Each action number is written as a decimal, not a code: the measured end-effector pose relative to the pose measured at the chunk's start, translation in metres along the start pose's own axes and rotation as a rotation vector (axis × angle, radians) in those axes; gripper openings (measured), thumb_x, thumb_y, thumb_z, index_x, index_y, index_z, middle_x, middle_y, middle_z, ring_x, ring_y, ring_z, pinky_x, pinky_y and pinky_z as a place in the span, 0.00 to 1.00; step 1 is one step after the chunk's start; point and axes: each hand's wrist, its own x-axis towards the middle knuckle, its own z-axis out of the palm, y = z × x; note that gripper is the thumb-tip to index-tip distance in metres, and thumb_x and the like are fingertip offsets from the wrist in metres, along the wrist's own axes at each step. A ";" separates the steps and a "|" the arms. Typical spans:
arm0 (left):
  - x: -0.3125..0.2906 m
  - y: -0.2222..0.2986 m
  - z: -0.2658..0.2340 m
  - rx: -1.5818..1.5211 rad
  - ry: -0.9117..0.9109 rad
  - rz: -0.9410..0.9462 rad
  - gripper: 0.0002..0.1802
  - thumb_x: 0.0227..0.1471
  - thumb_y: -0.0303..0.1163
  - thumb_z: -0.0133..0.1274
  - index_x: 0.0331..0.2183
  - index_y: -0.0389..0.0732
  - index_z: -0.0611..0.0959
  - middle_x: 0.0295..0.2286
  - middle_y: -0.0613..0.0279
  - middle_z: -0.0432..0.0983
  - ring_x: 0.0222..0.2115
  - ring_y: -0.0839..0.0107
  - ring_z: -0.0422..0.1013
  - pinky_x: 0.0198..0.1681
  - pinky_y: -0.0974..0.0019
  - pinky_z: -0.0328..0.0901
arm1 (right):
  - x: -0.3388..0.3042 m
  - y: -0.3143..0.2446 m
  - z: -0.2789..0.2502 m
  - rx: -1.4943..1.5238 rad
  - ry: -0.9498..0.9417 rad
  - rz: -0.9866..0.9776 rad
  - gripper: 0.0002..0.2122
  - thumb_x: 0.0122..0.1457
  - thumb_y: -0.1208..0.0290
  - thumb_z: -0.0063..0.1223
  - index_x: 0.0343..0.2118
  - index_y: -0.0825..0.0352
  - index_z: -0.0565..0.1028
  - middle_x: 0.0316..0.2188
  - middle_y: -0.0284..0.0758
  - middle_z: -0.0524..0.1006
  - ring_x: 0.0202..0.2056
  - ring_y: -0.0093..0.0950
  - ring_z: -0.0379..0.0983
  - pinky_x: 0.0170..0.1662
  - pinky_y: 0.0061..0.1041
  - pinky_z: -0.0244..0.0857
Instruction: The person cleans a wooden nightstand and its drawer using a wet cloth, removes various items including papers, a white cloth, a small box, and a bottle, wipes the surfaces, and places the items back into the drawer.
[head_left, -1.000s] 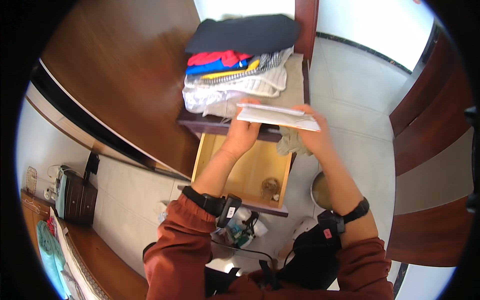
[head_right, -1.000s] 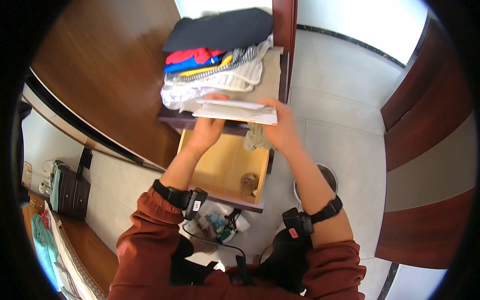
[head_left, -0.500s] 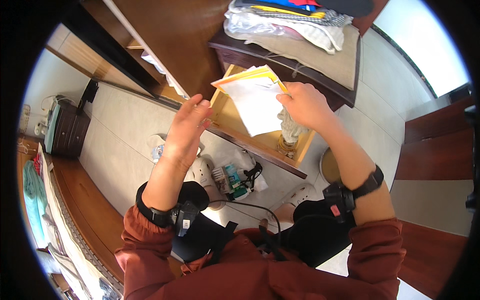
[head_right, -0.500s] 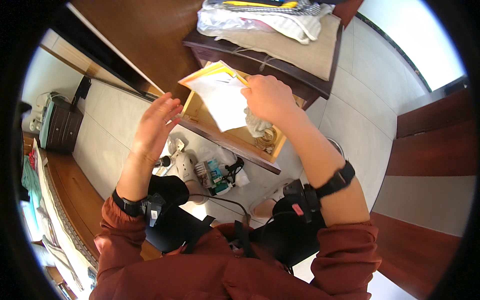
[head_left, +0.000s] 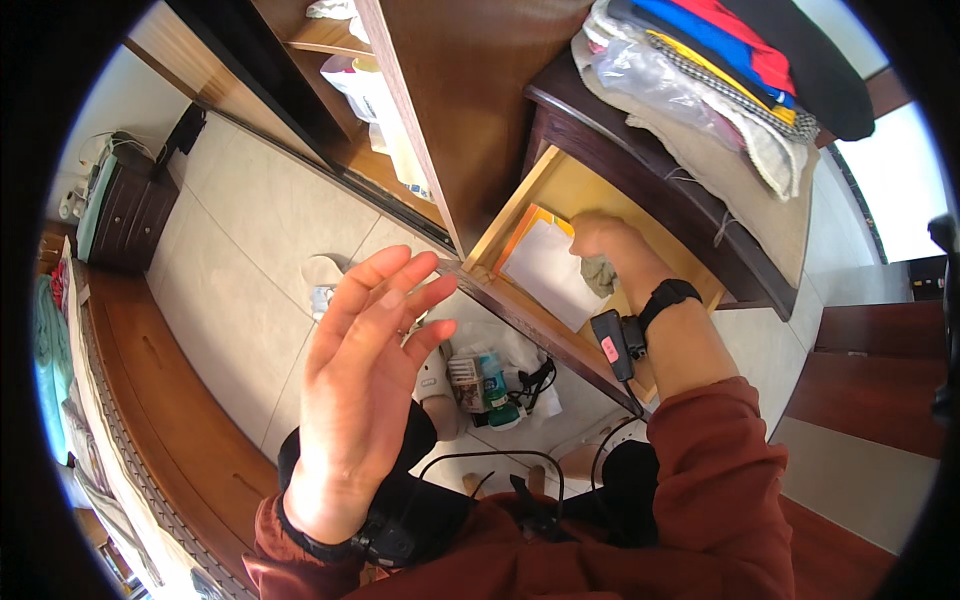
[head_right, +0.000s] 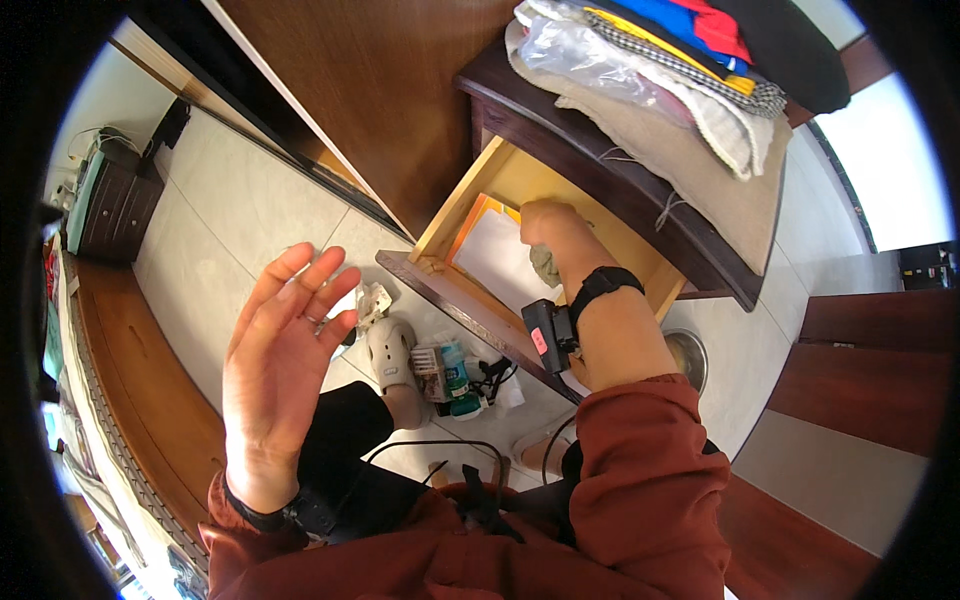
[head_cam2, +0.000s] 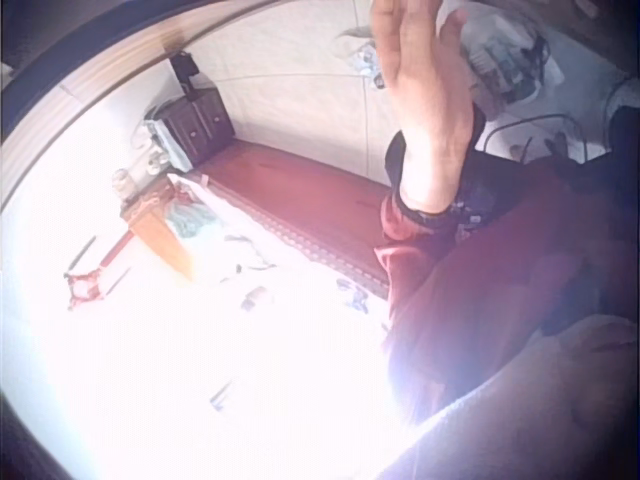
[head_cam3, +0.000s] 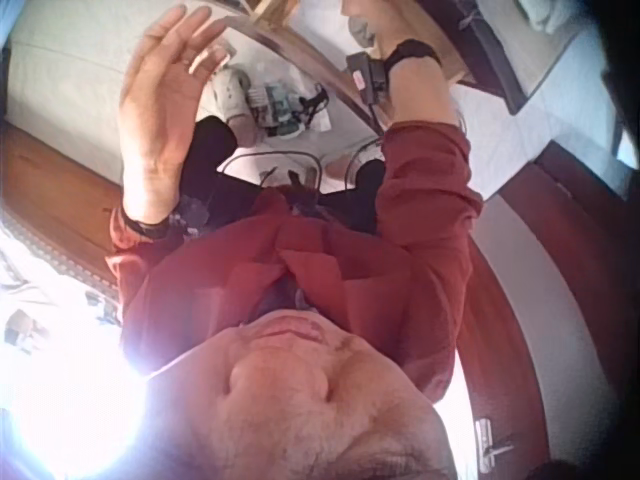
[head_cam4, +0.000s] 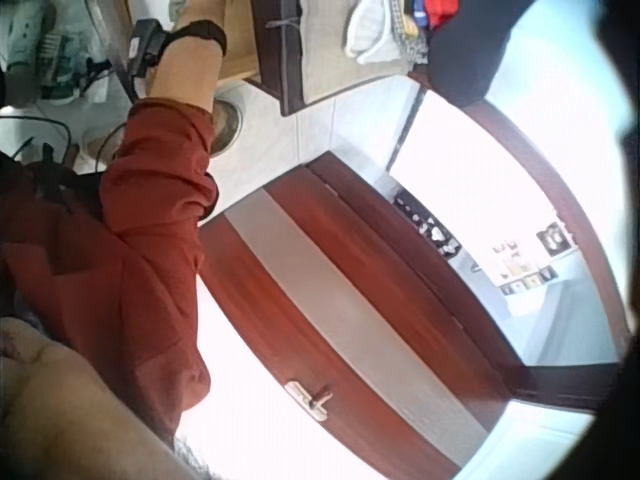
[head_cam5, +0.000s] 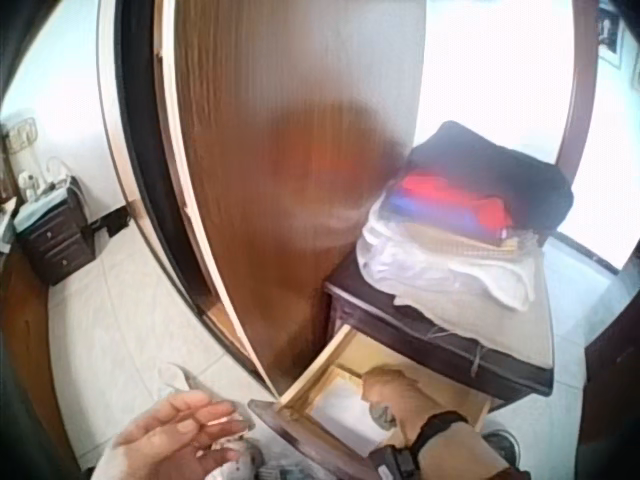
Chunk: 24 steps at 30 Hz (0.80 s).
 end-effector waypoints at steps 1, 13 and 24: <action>0.001 0.002 -0.001 -0.006 0.023 -0.007 0.18 0.54 0.31 0.43 0.47 0.37 0.67 0.46 0.53 0.66 0.47 0.63 0.62 0.47 0.63 0.58 | 0.001 -0.003 -0.001 -0.007 0.014 -0.007 0.18 0.50 0.74 0.45 0.46 0.64 0.71 0.46 0.40 0.71 0.48 0.38 0.67 0.50 0.32 0.62; -0.001 0.003 0.006 -0.039 -0.030 -0.075 0.15 0.53 0.30 0.46 0.43 0.37 0.70 0.45 0.53 0.67 0.43 0.65 0.67 0.42 0.66 0.62 | -0.048 0.001 -0.002 0.082 0.265 -0.165 0.25 0.48 0.63 0.55 0.50 0.60 0.62 0.47 0.44 0.64 0.48 0.42 0.64 0.49 0.37 0.61; -0.004 0.000 0.017 0.003 -0.077 -0.011 0.13 0.53 0.30 0.45 0.41 0.39 0.72 0.44 0.54 0.68 0.41 0.66 0.68 0.40 0.67 0.63 | -0.047 0.000 0.016 0.201 0.326 -0.196 0.25 0.48 0.62 0.54 0.51 0.58 0.62 0.50 0.41 0.63 0.51 0.37 0.62 0.52 0.34 0.59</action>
